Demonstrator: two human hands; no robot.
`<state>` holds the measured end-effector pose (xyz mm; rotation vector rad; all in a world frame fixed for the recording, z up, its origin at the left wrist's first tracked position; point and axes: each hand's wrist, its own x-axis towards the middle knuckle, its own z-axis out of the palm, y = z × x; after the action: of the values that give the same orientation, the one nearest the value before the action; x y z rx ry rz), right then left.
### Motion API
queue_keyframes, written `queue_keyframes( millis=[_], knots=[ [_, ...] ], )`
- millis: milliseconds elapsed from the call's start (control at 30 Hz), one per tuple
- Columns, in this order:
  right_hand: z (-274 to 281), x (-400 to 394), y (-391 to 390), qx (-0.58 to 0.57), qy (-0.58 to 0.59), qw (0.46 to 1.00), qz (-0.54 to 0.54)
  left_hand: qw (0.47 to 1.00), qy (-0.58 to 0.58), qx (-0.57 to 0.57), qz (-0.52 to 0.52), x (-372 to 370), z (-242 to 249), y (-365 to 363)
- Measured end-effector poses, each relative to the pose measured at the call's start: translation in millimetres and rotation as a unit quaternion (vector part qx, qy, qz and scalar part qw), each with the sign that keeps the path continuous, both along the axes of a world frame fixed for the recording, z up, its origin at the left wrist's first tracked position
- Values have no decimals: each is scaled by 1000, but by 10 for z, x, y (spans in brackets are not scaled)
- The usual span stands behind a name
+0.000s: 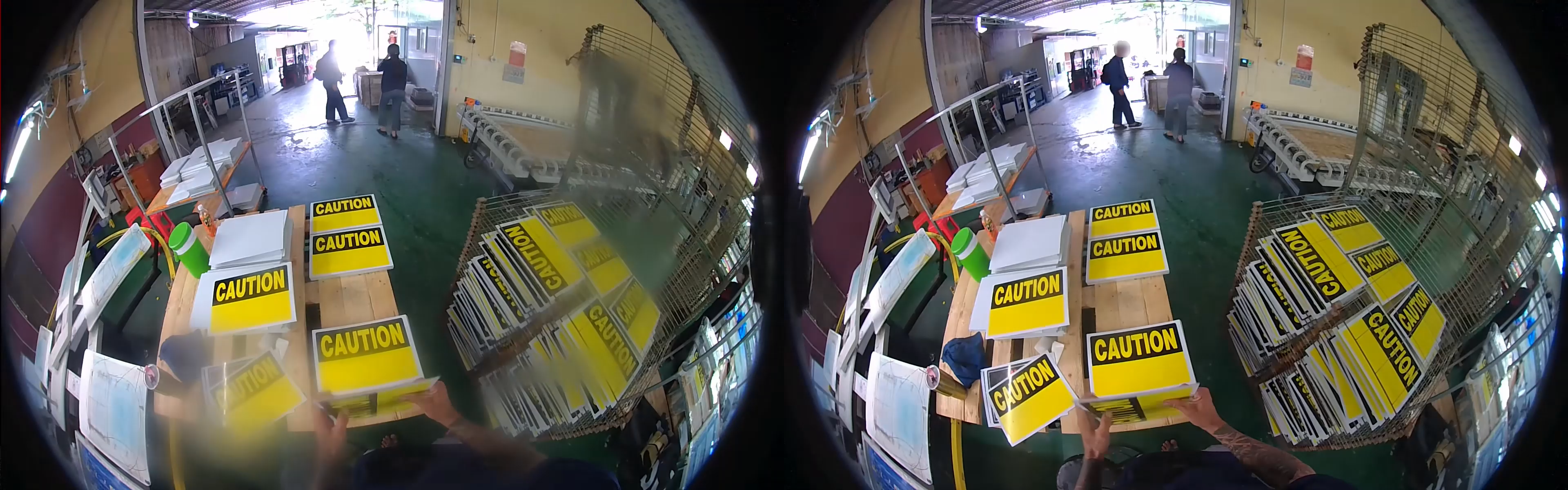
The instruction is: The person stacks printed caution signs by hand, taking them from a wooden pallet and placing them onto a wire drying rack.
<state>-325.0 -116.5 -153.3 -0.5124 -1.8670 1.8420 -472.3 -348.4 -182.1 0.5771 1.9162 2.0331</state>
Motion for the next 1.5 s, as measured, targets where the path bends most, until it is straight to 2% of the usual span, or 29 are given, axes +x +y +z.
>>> queue_keyframes(
  millis=[67,100,133,167,233,267,300,333,367,400,433,467,500,533,567,633,700,833,867,900,967,1000,1033,1067,1100,1133,1233,1367,1500],
  knots=[
    [276,7,-48,-64,15,996,-67,983,107,-52,143,-9,300,-12],
    [187,40,21,52,-13,995,-84,961,159,-78,214,-13,403,2],
    [17,71,133,167,-41,980,-98,961,160,-76,214,6,308,-29],
    [-5,67,141,95,0,989,-109,960,160,-77,214,45,121,-84],
    [-44,59,153,-47,94,985,-134,989,34,44,140,168,-15,89],
    [-73,121,212,131,5,980,-152,988,-34,100,112,229,-80,177],
    [-96,174,255,213,-30,963,-160,986,-74,126,80,353,60,435],
    [-121,229,297,294,-63,938,-172,976,-46,176,116,481,0,610],
    [-146,251,319,280,-42,942,-181,976,-68,151,142,446,-83,672],
    [-152,276,371,166,14,970,-177,969,-104,192,115,394,-41,729],
    [-155,303,422,50,75,980,-179,982,-59,132,119,331,-199,762],
    [-167,344,482,-172,158,958,-164,987,-34,136,80,272,-123,814],
    [-179,483,567,-311,196,919,-143,984,-80,144,71,300,-56,813],
    [-198,629,652,-445,230,854,-138,984,-94,130,76,323,-133,802],
    [-120,829,884,-501,235,823,-128,986,-106,97,82,326,-286,747],
    [108,1125,1079,-292,196,928,-121,995,-69,40,54,325,-487,595],
    [38,1339,1292,-274,66,956,-79,993,-70,-21,94,476,-293,591],
    [-97,1194,1308,-156,-186,967,-75,973,-153,-138,105,660,-630,416],
    [-284,1112,1320,-87,-205,972,-73,964,-195,-134,119,653,-528,454],
    [-527,1008,1314,-27,-182,980,-77,965,-175,-140,133,560,-623,483],
    [-972,697,1339,0,-133,988,-77,966,-138,-151,160,290,-923,443],
    [-924,502,1351,97,-161,980,-72,968,-99,-192,127,28,-801,493],
    [-862,261,1351,192,-190,961,-67,969,-69,-192,141,-249,-1017,515],
    [-926,23,1338,193,-176,960,-100,961,-80,-234,126,-516,-846,628],
    [-1023,-191,1369,229,-198,948,-100,933,79,-321,141,-811,-1092,676],
    [-1165,-379,1388,235,-204,945,-104,918,128,-350,136,-1059,-1179,758],
    [-1503,-742,1308,242,-251,928,-133,889,66,-448,71,-1616,-1223,942],
    [-1707,-976,1173,281,-346,883,-145,883,105,-452,74,-1861,-1734,884],
    [-1820,-1048,1110,279,-317,883,-206,881,101,-457,65,-1828,-1843,843]
  ],
)
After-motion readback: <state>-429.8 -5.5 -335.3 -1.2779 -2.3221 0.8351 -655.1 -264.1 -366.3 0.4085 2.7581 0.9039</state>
